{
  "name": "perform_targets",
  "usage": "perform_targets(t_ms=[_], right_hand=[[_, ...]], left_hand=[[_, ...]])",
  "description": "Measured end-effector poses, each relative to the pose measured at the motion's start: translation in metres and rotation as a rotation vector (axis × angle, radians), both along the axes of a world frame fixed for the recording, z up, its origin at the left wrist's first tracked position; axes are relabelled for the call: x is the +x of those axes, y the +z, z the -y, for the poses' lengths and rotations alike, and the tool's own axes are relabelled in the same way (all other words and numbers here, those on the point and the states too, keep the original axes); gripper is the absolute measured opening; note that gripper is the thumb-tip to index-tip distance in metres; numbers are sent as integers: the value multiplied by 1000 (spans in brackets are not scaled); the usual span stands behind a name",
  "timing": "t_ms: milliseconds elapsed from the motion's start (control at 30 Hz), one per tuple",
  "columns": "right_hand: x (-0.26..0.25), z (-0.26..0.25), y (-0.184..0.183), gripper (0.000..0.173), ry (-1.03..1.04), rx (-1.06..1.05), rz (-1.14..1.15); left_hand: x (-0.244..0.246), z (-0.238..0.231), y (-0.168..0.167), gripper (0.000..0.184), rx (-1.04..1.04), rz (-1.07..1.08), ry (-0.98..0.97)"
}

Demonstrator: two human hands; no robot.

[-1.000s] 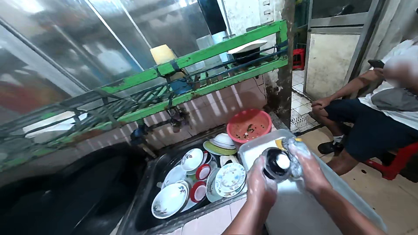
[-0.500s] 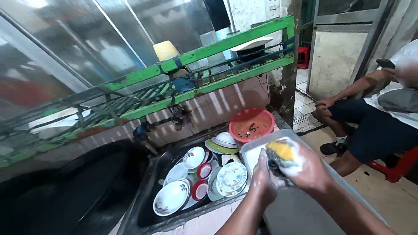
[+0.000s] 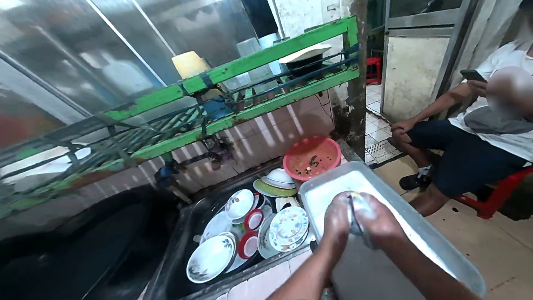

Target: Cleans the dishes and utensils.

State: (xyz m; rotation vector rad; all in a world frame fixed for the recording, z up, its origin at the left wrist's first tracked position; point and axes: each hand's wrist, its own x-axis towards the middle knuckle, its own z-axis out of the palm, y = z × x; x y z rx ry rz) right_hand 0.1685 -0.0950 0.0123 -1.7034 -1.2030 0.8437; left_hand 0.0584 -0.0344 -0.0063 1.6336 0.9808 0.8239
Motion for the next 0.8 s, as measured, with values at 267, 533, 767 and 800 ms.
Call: perform_targets(t_ms=[267,533,767,800], right_hand=[[12,-10,-3,31,-161,54,-316],[30,1,-14,14,461,665,954],[4,-23,-4,37,-180,30,-155],[-2,-22,-2,41,-161,-27,-252]], left_hand=[[10,-16,-5,47,83,87,-56],[-7,-35,21,39,-812,144,-233],[16,-25,8,41,-66,92,23],[12,-29,7,41,-45,73,9]])
